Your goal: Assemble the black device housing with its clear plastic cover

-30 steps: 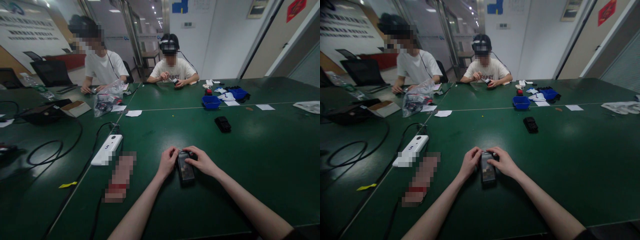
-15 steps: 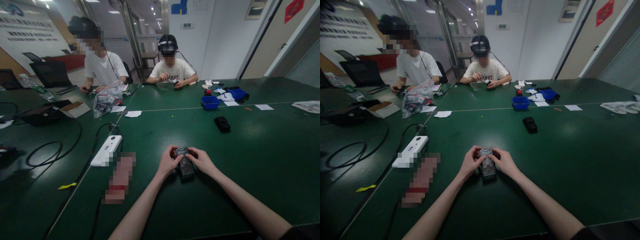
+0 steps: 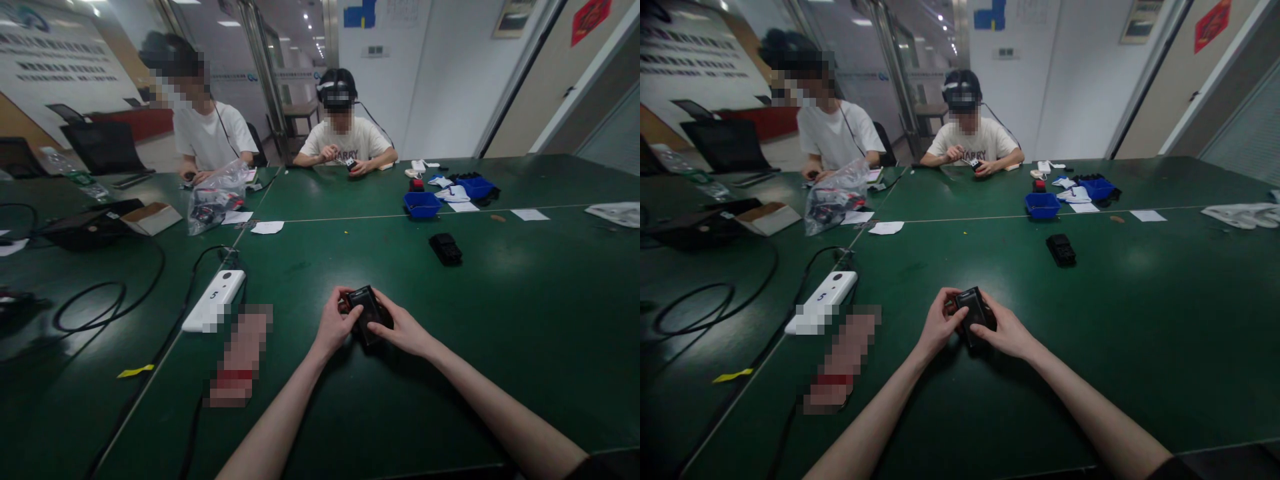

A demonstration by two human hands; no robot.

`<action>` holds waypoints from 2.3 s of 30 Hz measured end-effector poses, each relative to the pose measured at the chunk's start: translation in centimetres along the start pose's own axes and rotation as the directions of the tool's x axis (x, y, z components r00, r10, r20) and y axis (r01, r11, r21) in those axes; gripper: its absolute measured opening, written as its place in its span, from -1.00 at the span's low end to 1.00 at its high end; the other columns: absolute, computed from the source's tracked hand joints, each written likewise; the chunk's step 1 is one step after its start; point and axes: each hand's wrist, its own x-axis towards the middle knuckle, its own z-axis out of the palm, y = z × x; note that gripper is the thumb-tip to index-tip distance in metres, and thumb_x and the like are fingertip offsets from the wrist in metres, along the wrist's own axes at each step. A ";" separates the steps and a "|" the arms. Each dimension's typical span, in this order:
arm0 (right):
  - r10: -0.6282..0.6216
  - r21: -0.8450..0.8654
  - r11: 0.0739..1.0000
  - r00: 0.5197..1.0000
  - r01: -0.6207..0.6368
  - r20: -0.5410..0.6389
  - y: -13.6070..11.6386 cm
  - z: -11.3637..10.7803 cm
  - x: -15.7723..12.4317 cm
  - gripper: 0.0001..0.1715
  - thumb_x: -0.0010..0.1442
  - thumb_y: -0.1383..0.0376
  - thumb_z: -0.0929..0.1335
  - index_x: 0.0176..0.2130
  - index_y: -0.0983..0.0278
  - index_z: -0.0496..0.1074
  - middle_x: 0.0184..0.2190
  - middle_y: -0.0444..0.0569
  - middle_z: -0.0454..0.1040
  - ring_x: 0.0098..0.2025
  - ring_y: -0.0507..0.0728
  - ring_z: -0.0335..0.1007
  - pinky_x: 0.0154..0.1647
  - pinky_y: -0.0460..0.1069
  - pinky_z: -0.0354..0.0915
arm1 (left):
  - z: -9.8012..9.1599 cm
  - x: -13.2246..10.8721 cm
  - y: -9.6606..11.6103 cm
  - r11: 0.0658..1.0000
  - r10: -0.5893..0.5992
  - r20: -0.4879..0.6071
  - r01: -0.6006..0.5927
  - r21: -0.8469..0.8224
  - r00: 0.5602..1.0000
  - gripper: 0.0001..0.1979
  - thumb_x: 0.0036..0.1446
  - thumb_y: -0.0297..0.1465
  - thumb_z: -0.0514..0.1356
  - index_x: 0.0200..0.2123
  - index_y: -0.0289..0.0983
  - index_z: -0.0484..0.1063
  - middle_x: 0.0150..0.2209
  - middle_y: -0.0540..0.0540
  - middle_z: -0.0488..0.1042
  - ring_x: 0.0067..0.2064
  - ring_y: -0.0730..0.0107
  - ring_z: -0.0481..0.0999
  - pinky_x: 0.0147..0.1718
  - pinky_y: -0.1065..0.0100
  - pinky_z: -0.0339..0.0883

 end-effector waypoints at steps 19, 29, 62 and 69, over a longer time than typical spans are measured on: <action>-0.087 -0.833 0.391 0.885 -0.392 -0.458 3.9 -11.1 -5.2 -0.43 0.09 0.38 0.18 0.12 0.19 0.19 0.00 0.15 0.26 -0.06 0.33 0.21 -0.14 0.21 0.23 | 0.3 0.1 0.2 0.996 -0.094 0.013 0.094 0.009 0.996 -0.71 0.03 -0.26 0.12 -0.21 -0.31 0.27 -0.37 -0.02 0.27 -0.47 0.54 0.33 -0.67 0.55 0.27; -0.083 -0.863 0.249 0.879 -0.439 -0.470 6.0 -12.4 -8.5 -0.58 0.20 0.23 0.14 -0.01 0.30 0.32 0.01 0.29 0.24 -0.06 0.38 0.22 -0.19 0.25 0.24 | 0.2 0.2 -0.2 0.991 -0.097 0.016 0.095 0.094 0.995 -0.76 0.03 -0.28 0.12 -0.29 -0.33 0.33 -0.52 0.02 0.31 -0.55 0.52 0.33 -0.67 0.52 0.24; 0.254 -0.589 0.370 0.688 -0.718 -0.679 4.3 -16.2 3.9 -0.48 0.06 0.19 0.30 -0.03 0.44 0.26 -0.22 0.30 0.40 -0.28 0.29 0.43 -0.42 0.07 0.34 | 0.4 0.0 0.6 0.982 -0.089 0.031 0.082 0.170 0.996 -0.83 0.06 -0.31 0.09 -0.43 -0.31 0.34 -0.57 0.05 0.29 -0.60 0.56 0.30 -0.64 0.51 0.22; 0.162 -0.523 0.545 0.695 -0.655 -0.701 2.6 -15.4 3.1 -0.41 0.03 0.09 0.31 -0.01 0.38 0.28 -0.13 0.25 0.39 -0.15 0.31 0.38 -0.28 0.12 0.35 | 0.4 0.0 0.7 0.984 -0.093 0.051 0.084 0.155 0.994 -0.83 0.06 -0.31 0.10 -0.43 -0.32 0.33 -0.56 0.05 0.28 -0.59 0.56 0.29 -0.65 0.51 0.22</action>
